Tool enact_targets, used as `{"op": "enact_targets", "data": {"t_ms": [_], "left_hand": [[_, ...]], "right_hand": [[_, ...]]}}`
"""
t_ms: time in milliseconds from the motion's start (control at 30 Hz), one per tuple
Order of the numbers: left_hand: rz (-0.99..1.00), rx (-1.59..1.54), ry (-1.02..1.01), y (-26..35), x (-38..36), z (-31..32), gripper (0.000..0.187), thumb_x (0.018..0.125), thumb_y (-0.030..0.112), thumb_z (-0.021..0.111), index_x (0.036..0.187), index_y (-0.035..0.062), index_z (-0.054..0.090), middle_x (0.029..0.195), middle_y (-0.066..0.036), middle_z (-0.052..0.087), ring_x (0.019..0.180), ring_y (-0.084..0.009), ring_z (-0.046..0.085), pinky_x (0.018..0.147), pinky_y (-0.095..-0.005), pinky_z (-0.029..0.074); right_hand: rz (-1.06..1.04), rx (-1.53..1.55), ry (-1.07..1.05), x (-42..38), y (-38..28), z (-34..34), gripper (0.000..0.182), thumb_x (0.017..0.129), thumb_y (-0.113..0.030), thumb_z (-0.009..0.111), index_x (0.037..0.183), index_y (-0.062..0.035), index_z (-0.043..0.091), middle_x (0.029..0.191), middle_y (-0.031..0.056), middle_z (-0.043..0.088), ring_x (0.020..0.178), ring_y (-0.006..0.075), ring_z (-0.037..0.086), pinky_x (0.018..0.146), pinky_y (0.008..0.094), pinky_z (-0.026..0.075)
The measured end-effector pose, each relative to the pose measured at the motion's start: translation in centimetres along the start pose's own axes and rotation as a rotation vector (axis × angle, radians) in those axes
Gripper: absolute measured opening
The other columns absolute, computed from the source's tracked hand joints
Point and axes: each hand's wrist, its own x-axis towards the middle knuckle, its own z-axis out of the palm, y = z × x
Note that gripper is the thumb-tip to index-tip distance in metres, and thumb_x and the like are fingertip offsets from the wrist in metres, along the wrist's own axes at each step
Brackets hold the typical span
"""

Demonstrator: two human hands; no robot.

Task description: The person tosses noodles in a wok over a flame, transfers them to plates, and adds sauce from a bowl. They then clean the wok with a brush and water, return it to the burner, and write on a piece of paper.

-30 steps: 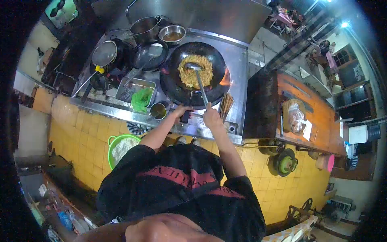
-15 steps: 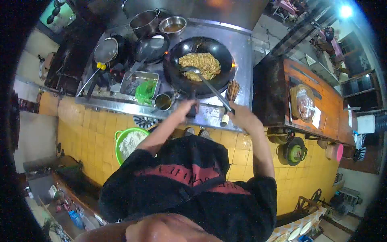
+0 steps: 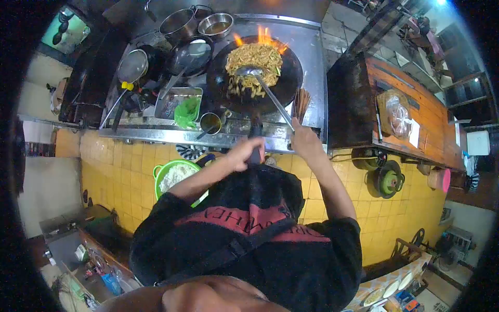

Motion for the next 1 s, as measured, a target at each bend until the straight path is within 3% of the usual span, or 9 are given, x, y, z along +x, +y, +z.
{"op": "enact_targets", "data": {"t_ms": [33,167,300,467,533,633,833,967,1000], "left_hand": [[-0.058,0.028,-0.013,-0.2,-1.2,0.8,0.012,0.082,0.017,0.063,0.078,0.0067,0.058,0.063,-0.004,0.056,0.054,-0.015,0.056,0.051,-0.0281,0.046],[-0.046,0.077,0.016,3.1,1.3,-1.2,0.013,0.082,0.017,0.061,0.078,0.005,0.057,0.062,-0.004,0.055,0.054,-0.0151,0.055,0.05,-0.0286,0.046],[0.093,-0.043,-0.028,2.0,5.9,-4.7,0.013,0.079,0.013,0.061,0.069,0.0051,0.057,0.061,-0.006,0.056,0.054,-0.0162,0.056,0.051,-0.0301,0.046],[-0.017,0.077,-0.033,1.4,-0.7,-0.6,0.016,0.083,0.017,0.06,0.073,0.0039,0.057,0.061,-0.007,0.056,0.052,-0.0172,0.056,0.05,-0.0327,0.047],[-0.051,0.029,0.078,0.8,2.1,-3.3,0.019,0.084,0.019,0.06,0.072,0.0046,0.057,0.061,-0.006,0.056,0.053,-0.0159,0.056,0.05,-0.032,0.048],[0.271,0.103,0.02,-0.4,11.0,-8.3,0.015,0.085,0.009,0.059,0.091,0.0037,0.046,0.068,-0.005,0.053,0.052,-0.014,0.053,0.048,-0.0306,0.047],[0.259,0.006,0.126,0.4,14.8,-8.6,0.016,0.084,0.007,0.061,0.092,0.0045,0.048,0.069,-0.006,0.054,0.054,-0.016,0.055,0.048,-0.0335,0.049],[0.287,0.089,0.147,0.1,15.5,-9.3,0.017,0.084,0.01,0.064,0.094,0.004,0.051,0.07,-0.006,0.056,0.056,-0.0169,0.057,0.05,-0.032,0.051],[0.27,0.082,0.157,0.3,15.2,-9.2,0.018,0.084,0.012,0.065,0.094,0.0038,0.052,0.07,-0.006,0.056,0.056,-0.0165,0.057,0.051,-0.0319,0.051]], "right_hand": [[-0.07,0.066,0.051,0.0,0.1,0.2,0.037,0.083,-0.014,0.058,0.114,0.0006,0.044,0.082,0.0276,0.061,0.086,0.0465,0.06,0.079,0.0534,0.047],[-0.096,0.011,-0.053,-1.7,-0.7,-2.7,0.042,0.083,-0.008,0.052,0.123,0.0011,0.042,0.09,0.0283,0.062,0.087,0.0466,0.06,0.081,0.0539,0.047],[0.098,-0.115,-0.045,0.2,-1.0,-0.6,0.042,0.086,-0.013,0.046,0.125,-0.0009,0.044,0.09,0.0272,0.063,0.087,0.0447,0.061,0.078,0.0538,0.049],[0.127,-0.072,0.12,-0.4,0.0,-3.5,0.052,0.086,-0.025,0.055,0.136,-0.023,0.041,0.083,0.0231,0.064,0.077,0.0435,0.063,0.069,0.0484,0.051],[0.066,0.048,0.161,-1.7,1.6,-4.3,0.054,0.085,-0.024,0.057,0.136,-0.0225,0.041,0.081,0.0232,0.063,0.077,0.0433,0.063,0.068,0.0484,0.051],[-0.013,0.15,0.291,-0.7,1.7,-2.6,0.06,0.081,-0.021,0.062,0.137,-0.0217,0.04,0.075,0.0236,0.062,0.075,0.0413,0.063,0.067,0.0481,0.05],[0.153,-0.046,0.155,10.0,1.8,10.1,0.058,0.089,-0.017,0.041,0.145,-0.0148,0.026,0.11,0.0281,0.056,0.086,0.0432,0.063,0.077,0.05,0.051],[0.18,0.016,0.006,9.4,1.4,4.5,0.055,0.088,-0.017,0.045,0.141,-0.0107,0.031,0.099,0.0281,0.061,0.091,0.0422,0.063,0.079,0.0501,0.05],[0.144,-0.001,0.105,8.6,1.4,4.0,0.047,0.09,-0.02,0.045,0.135,-0.009,0.039,0.088,0.0267,0.064,0.085,0.0423,0.064,0.076,0.0506,0.051]]}}
